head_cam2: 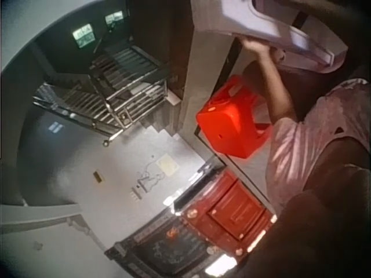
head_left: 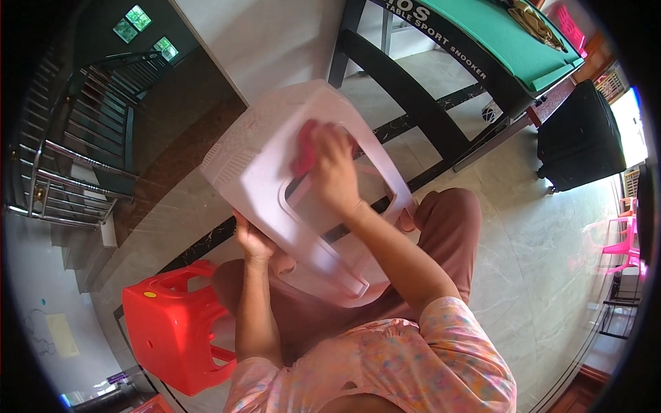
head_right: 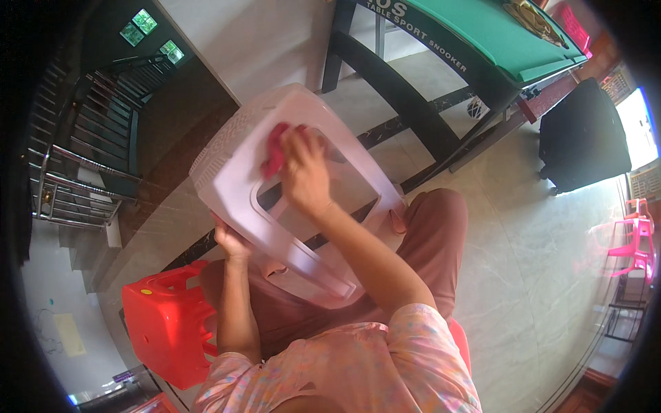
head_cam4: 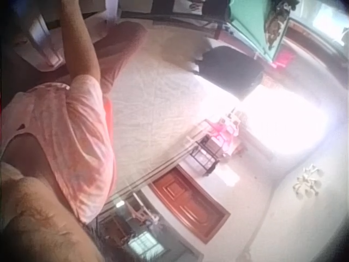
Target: Cleaning a pink plastic stool with a red cloth
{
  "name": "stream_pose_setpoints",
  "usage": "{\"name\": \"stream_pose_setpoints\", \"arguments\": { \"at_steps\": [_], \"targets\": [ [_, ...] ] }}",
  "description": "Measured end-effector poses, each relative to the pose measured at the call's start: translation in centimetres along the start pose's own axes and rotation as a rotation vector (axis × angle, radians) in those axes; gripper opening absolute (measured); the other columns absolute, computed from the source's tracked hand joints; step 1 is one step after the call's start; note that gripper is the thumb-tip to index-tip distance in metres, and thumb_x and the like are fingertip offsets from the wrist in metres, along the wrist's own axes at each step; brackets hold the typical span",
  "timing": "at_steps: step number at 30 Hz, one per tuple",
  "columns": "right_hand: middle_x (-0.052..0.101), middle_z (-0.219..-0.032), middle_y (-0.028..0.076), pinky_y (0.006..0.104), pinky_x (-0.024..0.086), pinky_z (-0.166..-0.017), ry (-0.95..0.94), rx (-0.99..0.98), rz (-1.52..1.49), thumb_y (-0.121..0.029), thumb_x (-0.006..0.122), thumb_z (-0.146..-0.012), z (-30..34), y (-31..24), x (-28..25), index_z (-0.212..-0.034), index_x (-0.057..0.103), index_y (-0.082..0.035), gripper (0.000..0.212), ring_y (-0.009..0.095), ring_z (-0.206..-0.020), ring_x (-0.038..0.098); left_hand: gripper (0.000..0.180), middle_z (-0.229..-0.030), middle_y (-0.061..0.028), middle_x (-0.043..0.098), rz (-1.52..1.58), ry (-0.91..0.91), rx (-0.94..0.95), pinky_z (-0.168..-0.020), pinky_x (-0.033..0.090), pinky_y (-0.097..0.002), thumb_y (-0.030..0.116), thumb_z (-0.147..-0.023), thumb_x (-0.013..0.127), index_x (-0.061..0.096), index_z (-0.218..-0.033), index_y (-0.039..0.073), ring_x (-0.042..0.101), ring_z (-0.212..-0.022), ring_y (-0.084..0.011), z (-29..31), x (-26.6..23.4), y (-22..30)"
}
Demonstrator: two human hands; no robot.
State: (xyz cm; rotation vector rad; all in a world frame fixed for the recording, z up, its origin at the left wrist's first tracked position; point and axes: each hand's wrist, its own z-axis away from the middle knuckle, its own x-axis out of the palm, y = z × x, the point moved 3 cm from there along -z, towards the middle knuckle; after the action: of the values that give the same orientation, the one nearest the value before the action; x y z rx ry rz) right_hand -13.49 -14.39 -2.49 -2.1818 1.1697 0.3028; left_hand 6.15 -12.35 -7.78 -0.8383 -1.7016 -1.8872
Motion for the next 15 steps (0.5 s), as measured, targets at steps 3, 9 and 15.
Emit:
{"name": "stream_pose_setpoints", "arguments": {
  "at_steps": [3, 9, 15],
  "targets": [
    [0.045, -0.118, 0.019, 0.0463, 0.032, -0.097, 0.014, 0.143, 0.071, -0.01, 0.058, -0.061, -1.0, 0.6, 0.1, -0.108, 0.052, 0.008, 0.05, 0.038, -0.114, 0.038, 0.063, -0.12, -0.008, 0.048, -0.048, 0.041, 0.022, -0.094, 0.035, -0.0365, 0.052, -0.086, 0.043, 0.041, -0.125, 0.003, 0.045, -0.111, -0.0222, -0.1, 0.2, -0.5],
    [0.05, -0.111, 0.022, 0.0541, 0.028, -0.097, -0.158, -0.176, -0.114, -0.01, 0.059, -0.06, 0.6, -7.7, 0.3, -0.103, 0.054, 0.011, 0.048, 0.038, -0.116, 0.037, 0.066, -0.129, -0.0089, 0.041, -0.092, 0.024, 0.023, -0.101, 0.029, -0.0369, 0.053, -0.089, 0.034, 0.03, -0.133, 0.004, 0.04, -0.117, -0.0236, -0.2, 1.4, 0.1],
    [0.048, -0.119, 0.019, 0.0498, 0.031, -0.098, -0.244, -0.104, -0.164, -0.015, 0.058, -0.066, 1.1, -8.1, 1.1, -0.105, 0.055, 0.009, 0.046, 0.036, -0.12, 0.033, 0.063, -0.127, -0.0087, 0.043, -0.159, -0.072, 0.027, -0.1, 0.031, -0.0374, 0.053, -0.089, 0.034, 0.034, -0.131, 0.005, 0.042, -0.116, -0.0232, 0.3, 2.7, 1.2]
  ]
}}
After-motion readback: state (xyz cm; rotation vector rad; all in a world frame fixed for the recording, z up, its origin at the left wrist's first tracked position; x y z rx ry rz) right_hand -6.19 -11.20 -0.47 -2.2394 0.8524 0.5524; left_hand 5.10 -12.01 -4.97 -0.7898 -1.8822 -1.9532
